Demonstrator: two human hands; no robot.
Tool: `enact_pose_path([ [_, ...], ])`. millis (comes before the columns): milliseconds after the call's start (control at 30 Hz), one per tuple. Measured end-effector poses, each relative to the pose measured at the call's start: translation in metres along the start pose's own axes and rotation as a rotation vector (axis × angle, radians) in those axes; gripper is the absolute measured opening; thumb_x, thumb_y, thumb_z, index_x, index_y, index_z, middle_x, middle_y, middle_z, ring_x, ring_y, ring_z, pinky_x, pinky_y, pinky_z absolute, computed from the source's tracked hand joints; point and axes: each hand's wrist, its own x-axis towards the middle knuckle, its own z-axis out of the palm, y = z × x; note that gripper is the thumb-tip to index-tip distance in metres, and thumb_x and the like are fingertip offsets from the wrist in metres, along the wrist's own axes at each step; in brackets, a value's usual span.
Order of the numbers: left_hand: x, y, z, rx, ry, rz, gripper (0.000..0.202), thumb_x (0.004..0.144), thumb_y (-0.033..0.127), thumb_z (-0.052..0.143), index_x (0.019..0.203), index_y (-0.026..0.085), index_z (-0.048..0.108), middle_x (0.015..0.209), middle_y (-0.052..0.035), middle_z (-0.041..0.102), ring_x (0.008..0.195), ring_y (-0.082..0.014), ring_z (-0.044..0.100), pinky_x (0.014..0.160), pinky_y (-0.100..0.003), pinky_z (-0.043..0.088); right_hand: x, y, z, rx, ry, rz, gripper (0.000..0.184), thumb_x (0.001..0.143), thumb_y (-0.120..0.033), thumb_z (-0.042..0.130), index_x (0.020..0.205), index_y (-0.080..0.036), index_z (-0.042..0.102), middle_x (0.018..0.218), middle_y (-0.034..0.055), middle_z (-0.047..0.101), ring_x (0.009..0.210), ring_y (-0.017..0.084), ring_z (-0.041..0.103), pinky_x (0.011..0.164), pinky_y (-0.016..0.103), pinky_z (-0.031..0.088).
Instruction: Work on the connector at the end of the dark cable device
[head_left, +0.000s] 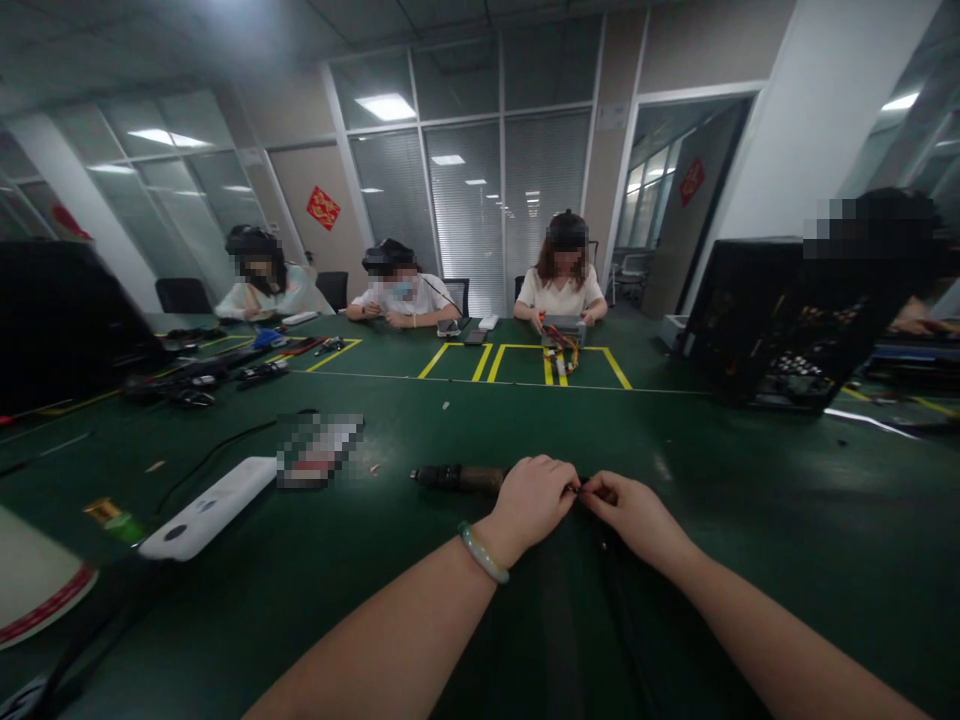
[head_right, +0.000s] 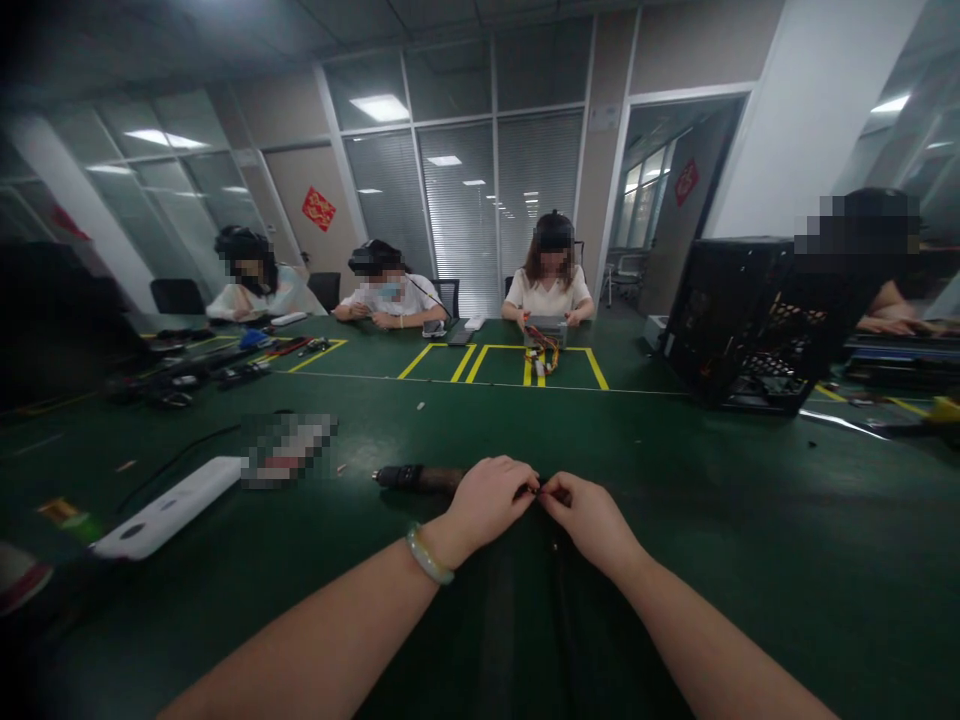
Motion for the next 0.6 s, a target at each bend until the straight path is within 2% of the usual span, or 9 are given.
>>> enact_pose_path([
  [267, -0.0015, 0.0031, -0.0048, -0.024, -0.002, 0.001, 0.008, 0.091, 0.025, 0.057, 0.098, 0.021, 0.060, 0.098, -0.0016, 0.064, 0.096, -0.0201, 0.056, 0.086, -0.035, 0.042, 0.0029, 0.0095, 0.0035, 0.138, 0.104, 0.025, 0.017, 0.084, -0.032, 0.062, 0.097, -0.021, 0.063, 0.087, 0.0006, 0.070, 0.080, 0.017, 0.065, 0.068, 0.025, 0.048],
  [467, -0.0024, 0.0046, -0.0063, -0.054, 0.011, 0.007, 0.009, 0.090, 0.021, 0.058, 0.099, 0.021, 0.059, 0.099, -0.0007, 0.064, 0.096, -0.0194, 0.056, 0.086, -0.035, 0.042, -0.0017, 0.0044, -0.0029, -0.006, 0.026, 0.041, 0.021, 0.081, -0.036, 0.066, 0.098, -0.023, 0.065, 0.084, -0.0005, 0.071, 0.072, 0.017, 0.064, 0.062, 0.026, 0.046],
  [600, -0.0021, 0.0043, -0.0053, -0.046, 0.009, 0.010, 0.007, 0.089, 0.019, 0.058, 0.096, 0.022, 0.060, 0.099, -0.0001, 0.065, 0.096, -0.0193, 0.056, 0.086, -0.035, 0.042, -0.0037, -0.0001, -0.0046, -0.010, -0.005, 0.002, 0.014, 0.085, -0.034, 0.061, 0.092, -0.024, 0.068, 0.086, -0.0008, 0.071, 0.073, 0.017, 0.064, 0.064, 0.026, 0.045],
])
